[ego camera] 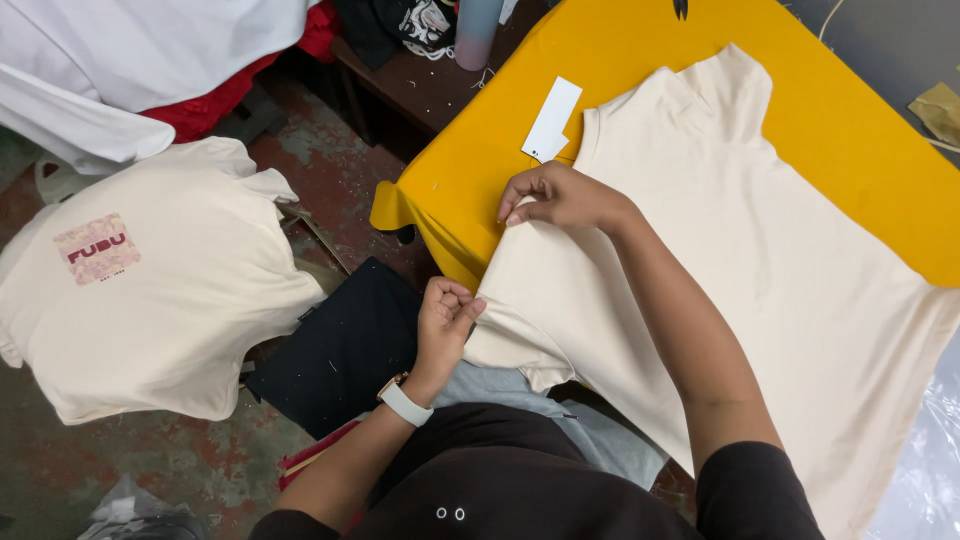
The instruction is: Folding a t-shirt with a cardboard insert and placing it into a plastic bag
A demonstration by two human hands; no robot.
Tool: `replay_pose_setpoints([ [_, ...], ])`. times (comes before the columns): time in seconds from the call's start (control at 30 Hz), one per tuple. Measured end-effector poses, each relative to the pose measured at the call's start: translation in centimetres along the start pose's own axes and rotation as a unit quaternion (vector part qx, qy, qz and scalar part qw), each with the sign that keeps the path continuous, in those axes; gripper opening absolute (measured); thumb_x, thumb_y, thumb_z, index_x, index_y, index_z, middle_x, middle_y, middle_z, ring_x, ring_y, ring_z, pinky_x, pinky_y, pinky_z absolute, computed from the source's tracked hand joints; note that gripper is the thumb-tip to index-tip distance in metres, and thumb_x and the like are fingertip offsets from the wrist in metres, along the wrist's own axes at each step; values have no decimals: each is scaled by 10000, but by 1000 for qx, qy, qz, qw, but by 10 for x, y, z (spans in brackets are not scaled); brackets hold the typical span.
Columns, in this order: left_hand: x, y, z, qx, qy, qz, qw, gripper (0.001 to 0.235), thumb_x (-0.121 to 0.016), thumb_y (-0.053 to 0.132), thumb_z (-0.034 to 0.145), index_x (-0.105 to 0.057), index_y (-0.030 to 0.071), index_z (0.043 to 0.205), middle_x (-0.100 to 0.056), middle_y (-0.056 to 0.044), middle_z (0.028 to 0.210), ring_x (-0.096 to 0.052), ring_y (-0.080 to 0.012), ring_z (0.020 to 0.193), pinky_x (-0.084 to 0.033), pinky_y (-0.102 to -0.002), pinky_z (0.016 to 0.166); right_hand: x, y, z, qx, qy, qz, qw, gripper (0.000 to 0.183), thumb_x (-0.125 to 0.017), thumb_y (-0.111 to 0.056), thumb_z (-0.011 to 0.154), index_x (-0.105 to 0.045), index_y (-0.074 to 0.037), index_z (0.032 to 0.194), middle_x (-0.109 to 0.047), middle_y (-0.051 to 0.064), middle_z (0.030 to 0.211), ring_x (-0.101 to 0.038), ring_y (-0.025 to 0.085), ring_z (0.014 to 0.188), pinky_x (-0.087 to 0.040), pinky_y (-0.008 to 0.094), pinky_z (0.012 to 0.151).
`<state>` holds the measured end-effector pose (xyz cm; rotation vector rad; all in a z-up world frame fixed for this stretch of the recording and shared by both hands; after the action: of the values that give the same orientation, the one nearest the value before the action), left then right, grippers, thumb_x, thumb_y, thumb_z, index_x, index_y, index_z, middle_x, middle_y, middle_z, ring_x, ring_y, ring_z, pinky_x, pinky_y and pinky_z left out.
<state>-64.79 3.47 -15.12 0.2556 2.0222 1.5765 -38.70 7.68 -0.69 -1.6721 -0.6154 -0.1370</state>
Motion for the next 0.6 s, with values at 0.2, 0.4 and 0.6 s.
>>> replay_pose_setpoints([
  [0.2, 11, -10, 4, -16, -19, -7, 1000, 205, -621, 91, 1036, -441, 80, 1133, -654, -39, 835, -634, -106, 760, -525, -261, 727, -15, 9, 7, 121, 119, -161, 972, 202, -860, -236, 852, -752, -100, 954, -730, 80, 814, -715, 304, 835, -509, 403, 862],
  [0.4, 7, 65, 7, -199, 15, 325, 924, 127, -590, 191, 1055, -566, 73, 1097, -634, -72, 928, -690, -255, 877, -524, -383, 797, 6, 27, -129, 163, 391, -223, 878, 451, -718, -353, 991, -638, -35, 1301, -633, 146, 1250, -528, 365, 1271, -352, 473, 1122],
  [0.6, -35, 96, 41, -423, -248, 592, 640, 618, -523, 448, 1061, -393, 150, 1587, -341, -26, 1680, -308, -221, 1558, -255, -522, 1202, -64, 69, -357, -155, 546, -339, 750, 366, -544, -142, 1129, -559, -7, 1469, -467, 218, 1574, -377, 407, 1487, -303, 551, 1223],
])
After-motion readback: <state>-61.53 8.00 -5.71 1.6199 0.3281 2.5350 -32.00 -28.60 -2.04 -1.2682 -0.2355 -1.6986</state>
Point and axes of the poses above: each hand's wrist, its own z-axis towards the middle knuckle, its own x-axis out of the back of the hand, y = z × x, the point moved 1 cm from there along z, towards the middle knuckle
